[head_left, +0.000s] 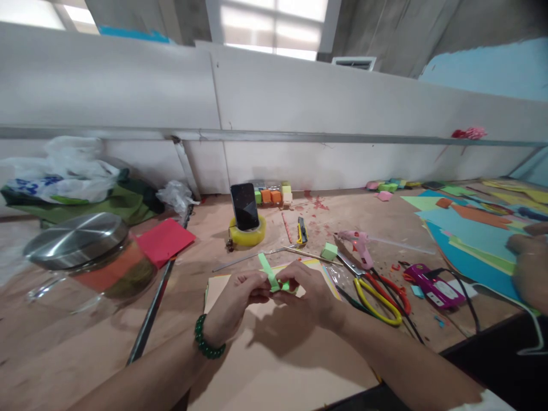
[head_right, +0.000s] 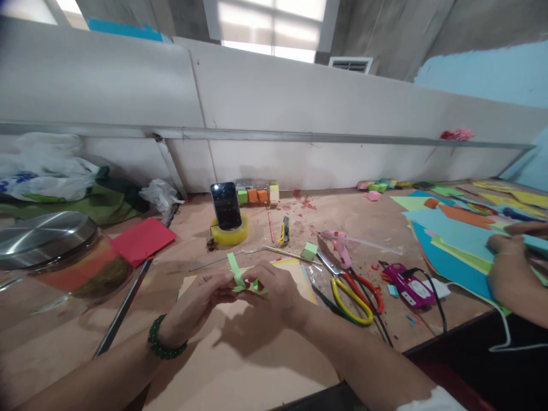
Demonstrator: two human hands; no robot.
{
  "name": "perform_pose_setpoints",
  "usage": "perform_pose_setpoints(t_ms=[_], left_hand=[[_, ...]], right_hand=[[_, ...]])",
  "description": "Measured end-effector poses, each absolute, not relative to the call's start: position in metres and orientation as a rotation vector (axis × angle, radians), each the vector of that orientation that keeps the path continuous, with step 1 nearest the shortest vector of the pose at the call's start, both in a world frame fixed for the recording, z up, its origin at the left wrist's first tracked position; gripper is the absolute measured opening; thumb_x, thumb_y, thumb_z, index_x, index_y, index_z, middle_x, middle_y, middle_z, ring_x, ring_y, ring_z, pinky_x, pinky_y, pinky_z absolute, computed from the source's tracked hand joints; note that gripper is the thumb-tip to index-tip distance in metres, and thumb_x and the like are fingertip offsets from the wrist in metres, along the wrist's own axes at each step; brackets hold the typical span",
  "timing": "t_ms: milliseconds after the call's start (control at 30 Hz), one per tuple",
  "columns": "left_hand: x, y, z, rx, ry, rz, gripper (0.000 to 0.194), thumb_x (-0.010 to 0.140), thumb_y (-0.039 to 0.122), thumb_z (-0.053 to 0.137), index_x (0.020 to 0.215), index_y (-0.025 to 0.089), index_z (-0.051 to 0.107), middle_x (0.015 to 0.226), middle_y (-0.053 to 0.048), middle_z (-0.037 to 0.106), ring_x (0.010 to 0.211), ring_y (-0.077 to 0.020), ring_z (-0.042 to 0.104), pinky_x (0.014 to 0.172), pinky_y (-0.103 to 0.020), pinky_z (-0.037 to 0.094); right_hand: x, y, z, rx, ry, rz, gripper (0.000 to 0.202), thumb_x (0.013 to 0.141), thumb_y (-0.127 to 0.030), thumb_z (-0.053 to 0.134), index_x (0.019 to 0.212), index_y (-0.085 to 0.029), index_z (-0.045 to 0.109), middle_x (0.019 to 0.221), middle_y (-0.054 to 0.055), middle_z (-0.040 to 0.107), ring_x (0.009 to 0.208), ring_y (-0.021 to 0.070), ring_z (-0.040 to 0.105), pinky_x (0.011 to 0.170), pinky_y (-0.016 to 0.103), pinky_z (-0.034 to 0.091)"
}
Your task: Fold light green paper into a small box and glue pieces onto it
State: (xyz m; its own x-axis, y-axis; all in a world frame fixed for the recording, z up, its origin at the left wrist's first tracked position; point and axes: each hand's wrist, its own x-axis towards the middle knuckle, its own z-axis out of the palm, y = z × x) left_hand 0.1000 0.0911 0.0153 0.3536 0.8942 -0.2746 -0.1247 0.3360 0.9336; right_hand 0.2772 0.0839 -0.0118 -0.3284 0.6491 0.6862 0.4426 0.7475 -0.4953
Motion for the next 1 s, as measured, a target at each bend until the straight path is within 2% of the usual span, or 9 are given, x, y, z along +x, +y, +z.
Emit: perform_pose_setpoints(t_ms=[133, 333, 433, 533, 667, 867, 1000], left_hand=[[0.100, 0.092, 0.016, 1.017, 0.968, 0.816, 0.030, 0.060, 0.044, 0.073, 0.057, 0.015, 0.064, 0.060, -0.001, 0.063, 0.060, -0.0121, 0.057, 0.061, -0.022, 0.044], [0.099, 0.094, 0.014, 1.037, 0.975, 0.815, 0.033, 0.059, 0.046, 0.076, 0.060, 0.015, 0.066, 0.061, -0.001, 0.063, 0.059, -0.0108, 0.055, 0.060, -0.021, 0.044], [0.099, 0.094, 0.013, 1.071, 0.992, 0.819, 0.032, 0.060, 0.045, 0.076, 0.057, 0.015, 0.065, 0.059, 0.000, 0.063, 0.060, -0.0113, 0.055, 0.060, -0.021, 0.043], [0.100, 0.093, 0.014, 1.161, 1.011, 0.838, 0.028, 0.059, 0.042, 0.076, 0.062, 0.016, 0.068, 0.064, -0.001, 0.065, 0.065, -0.0134, 0.056, 0.061, -0.022, 0.043], [0.101, 0.093, 0.017, 1.236, 1.011, 0.890, 0.024, 0.060, 0.040, 0.074, 0.066, 0.017, 0.072, 0.069, -0.002, 0.067, 0.066, -0.0144, 0.055, 0.061, -0.024, 0.044], [0.101, 0.093, 0.016, 1.300, 1.010, 0.904, 0.019, 0.061, 0.036, 0.071, 0.061, 0.017, 0.071, 0.063, -0.002, 0.064, 0.064, -0.0151, 0.052, 0.059, -0.024, 0.043], [0.101, 0.091, 0.016, 1.346, 1.017, 0.922, 0.016, 0.062, 0.032, 0.068, 0.057, 0.017, 0.070, 0.060, -0.002, 0.063, 0.062, -0.0147, 0.050, 0.060, -0.025, 0.043]], right_hand=[[0.279, 0.084, -0.008, -0.722, -2.046, 0.212, 0.010, 0.092, -0.027, 0.056, 0.090, -0.020, 0.063, 0.078, 0.003, 0.059, 0.066, 0.0107, 0.059, 0.058, 0.019, 0.050], [0.283, 0.084, -0.006, -0.700, -2.168, 0.140, 0.012, 0.092, -0.021, 0.055, 0.097, -0.020, 0.066, 0.081, 0.005, 0.060, 0.069, 0.0117, 0.059, 0.061, 0.020, 0.050], [0.283, 0.085, -0.007, -0.700, -2.152, 0.204, 0.017, 0.094, -0.022, 0.050, 0.095, -0.019, 0.066, 0.081, 0.005, 0.060, 0.071, 0.0120, 0.059, 0.063, 0.021, 0.050], [0.281, 0.088, -0.008, -0.744, -2.059, 0.369, 0.026, 0.095, -0.034, 0.050, 0.084, -0.018, 0.067, 0.074, 0.004, 0.058, 0.066, 0.0119, 0.057, 0.060, 0.022, 0.049], [0.276, 0.090, -0.009, -0.888, -1.885, 0.712, 0.036, 0.085, -0.050, 0.061, 0.071, -0.017, 0.067, 0.064, 0.000, 0.055, 0.057, 0.0104, 0.049, 0.053, 0.022, 0.041], [0.268, 0.086, -0.004, -1.107, -1.494, 1.225, 0.042, 0.064, -0.055, 0.075, 0.062, -0.015, 0.063, 0.056, -0.003, 0.052, 0.053, 0.0085, 0.041, 0.052, 0.023, 0.032], [0.267, 0.086, 0.000, -1.197, -1.365, 1.375, 0.046, 0.055, -0.054, 0.081, 0.058, -0.014, 0.060, 0.052, -0.005, 0.049, 0.051, 0.0070, 0.037, 0.049, 0.022, 0.026]])
